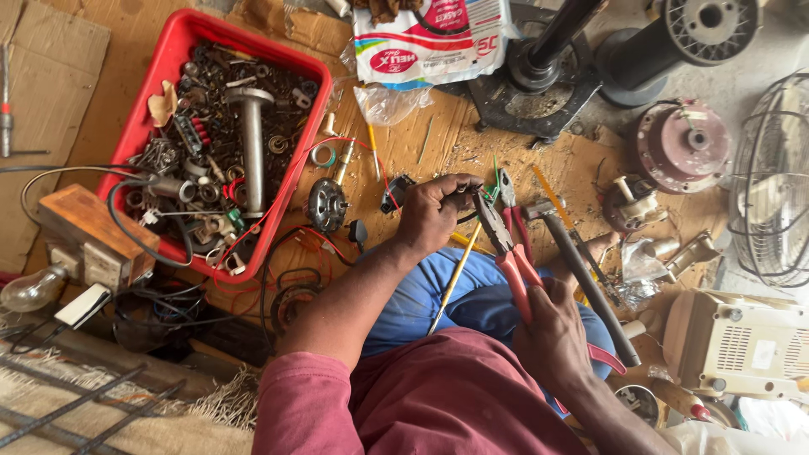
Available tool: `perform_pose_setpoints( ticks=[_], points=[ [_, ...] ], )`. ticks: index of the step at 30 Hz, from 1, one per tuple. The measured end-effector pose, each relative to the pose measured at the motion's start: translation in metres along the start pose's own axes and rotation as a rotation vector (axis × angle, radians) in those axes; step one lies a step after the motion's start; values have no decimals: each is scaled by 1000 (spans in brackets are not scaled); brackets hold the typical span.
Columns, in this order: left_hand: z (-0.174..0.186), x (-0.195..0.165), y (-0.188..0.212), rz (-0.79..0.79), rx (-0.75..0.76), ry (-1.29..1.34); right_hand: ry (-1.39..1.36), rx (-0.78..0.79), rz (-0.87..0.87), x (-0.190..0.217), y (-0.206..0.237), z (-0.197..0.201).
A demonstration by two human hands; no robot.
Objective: The person is repairing an electronic component, likely a fan motor, by stripping wires and connecting them to a small black plastic housing. They use pliers and a screwdriver to manipulate the wires and secure connections.
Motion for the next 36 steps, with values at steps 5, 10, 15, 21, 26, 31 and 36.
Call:
perform_pose_setpoints(
  ticks=[5,10,15,21,26,31,36],
  points=[
    [1,14,-1,127,-17,90,-382,356,-423,-45,9,-11],
    [5,23,-4,150,-13,256,-1107,462,-721,-72,48,-33],
    [7,17,0,73,-23,273,-468,400,-788,-134,47,-59],
    [20,4,8,87,-92,100,257,474,-477,-138,10,-118],
    [22,-18,19,45,-66,-92,264,665,-585,-114,-2,-128],
    [14,-33,32,47,-20,-67,-66,412,-504,-87,-51,-76],
    [5,-34,42,121,50,134,-1263,91,-595,-68,-79,-61]
  ],
)
Point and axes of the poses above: each hand's wrist, its own y-axis away from the middle knuckle, its own z-axis out of the back of the hand, x = y × z, the point moved 8 cm from there along -y, towards the middle knuckle, and after that the axes turned 1 degree about -x, right-handed, at the moved point
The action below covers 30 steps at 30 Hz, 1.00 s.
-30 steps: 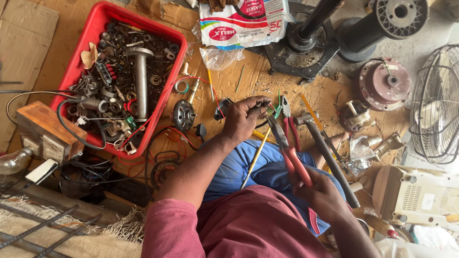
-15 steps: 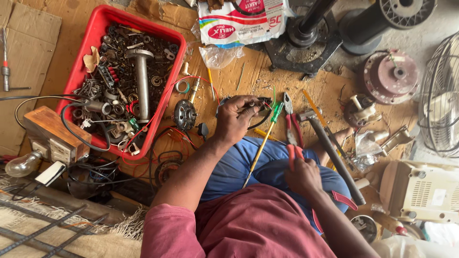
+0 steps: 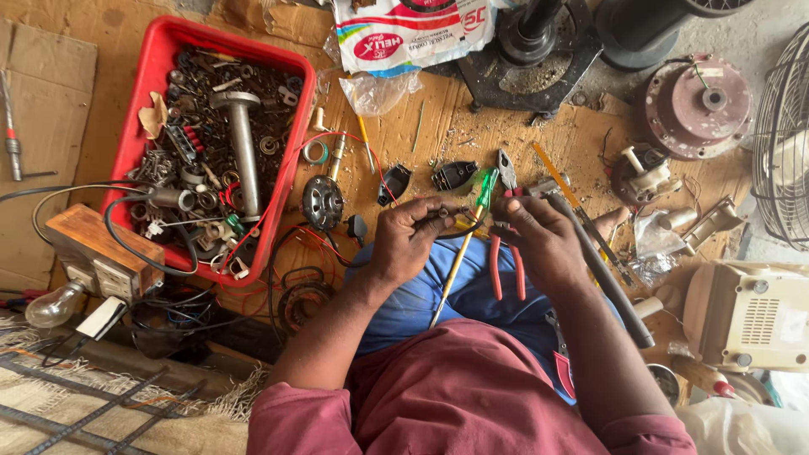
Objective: The person is repairing an electronic component, likely a fan motor, by stripping wires and connecting them to a small black plastic housing. They use pliers and a screwdriver to manipulate the wires and secure connections.
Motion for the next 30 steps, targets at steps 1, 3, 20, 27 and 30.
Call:
perform_pose_setpoints(
  ticks=[1,3,20,27,30],
  points=[
    [1,-1,1,-12,-11,-48,-35,27,-10,-1,-3,-7],
    [0,-1,1,-26,-16,-66,-68,101,-39,-3,-8,-20],
    [3,12,1,-61,-205,-126,-107,196,263,15,16,-44],
    [13,2,2,-30,-266,-249,149,175,418,24,16,-42],
    [16,2,6,28,-272,-184,252,184,490,31,19,-45]
  ],
)
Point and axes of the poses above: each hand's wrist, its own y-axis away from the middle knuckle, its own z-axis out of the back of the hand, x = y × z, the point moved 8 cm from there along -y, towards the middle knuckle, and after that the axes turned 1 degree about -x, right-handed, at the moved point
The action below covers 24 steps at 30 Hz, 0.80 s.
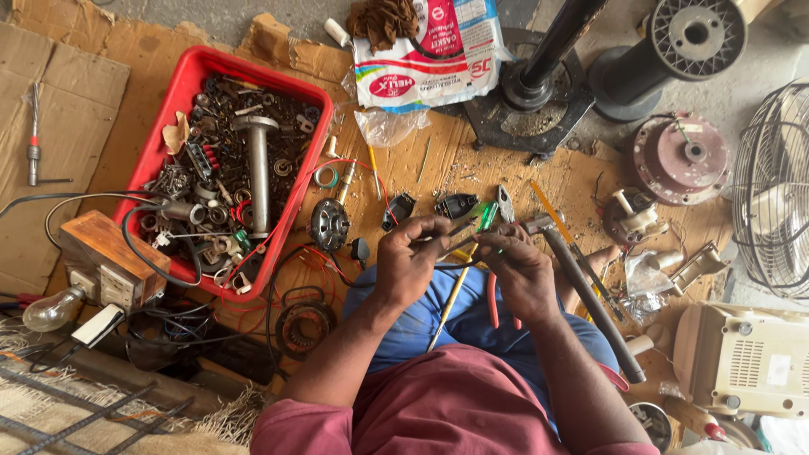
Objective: The person is repairing an electronic component, likely a fan motor, by stripping wires and connecting them to a small black plastic housing. They use pliers and a screwdriver to manipulate the wires and secure connections.
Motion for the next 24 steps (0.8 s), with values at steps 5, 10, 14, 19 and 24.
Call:
perform_pose_setpoints(
  ticks=[5,10,14,19,24],
  points=[
    [-10,-12,-9,-142,152,-114,236,7,47,10,-4,-1],
    [-40,4,-26,-13,298,71,405,13,73,27,-5,-3],
    [-51,12,-24,101,417,302,605,-20,-33,32,-5,2],
    [-43,3,-25,135,522,273,534,27,-64,31,-9,-1],
    [-38,-22,-27,-24,480,45,540,28,-69,29,-12,3]
  ],
)
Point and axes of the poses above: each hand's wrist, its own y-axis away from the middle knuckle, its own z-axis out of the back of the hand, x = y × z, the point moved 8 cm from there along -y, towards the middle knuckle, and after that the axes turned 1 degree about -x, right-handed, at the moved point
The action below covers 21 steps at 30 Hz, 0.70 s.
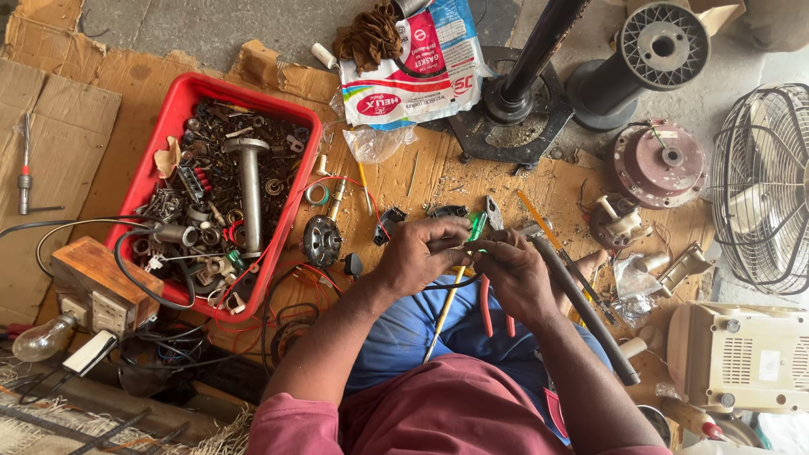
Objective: The person is repairing an electronic component, likely a fan motor, by stripping wires and connecting them to a small black plastic housing. They use pliers and a screwdriver to manipulate the wires and secure connections.
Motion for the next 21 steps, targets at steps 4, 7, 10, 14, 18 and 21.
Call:
perform_pose_setpoints(
  ticks=[4,7,10,14,18,21],
  points=[
    [0,-27,1,-270,-27,-286,60,1,30,1,-1,4],
    [1,-28,-2,-280,-34,-324,4,7,19,1,-1,6],
    [0,-29,-3,-287,-35,-333,-46,-54,74,7,1,10],
    [-1,-34,-3,-280,-48,-316,10,-176,108,12,7,12],
    [-3,-44,-3,-269,-18,-343,-165,-207,29,3,12,5],
    [-2,-54,-5,-312,-6,-382,-305,-243,-63,-10,17,-1]
  ],
)
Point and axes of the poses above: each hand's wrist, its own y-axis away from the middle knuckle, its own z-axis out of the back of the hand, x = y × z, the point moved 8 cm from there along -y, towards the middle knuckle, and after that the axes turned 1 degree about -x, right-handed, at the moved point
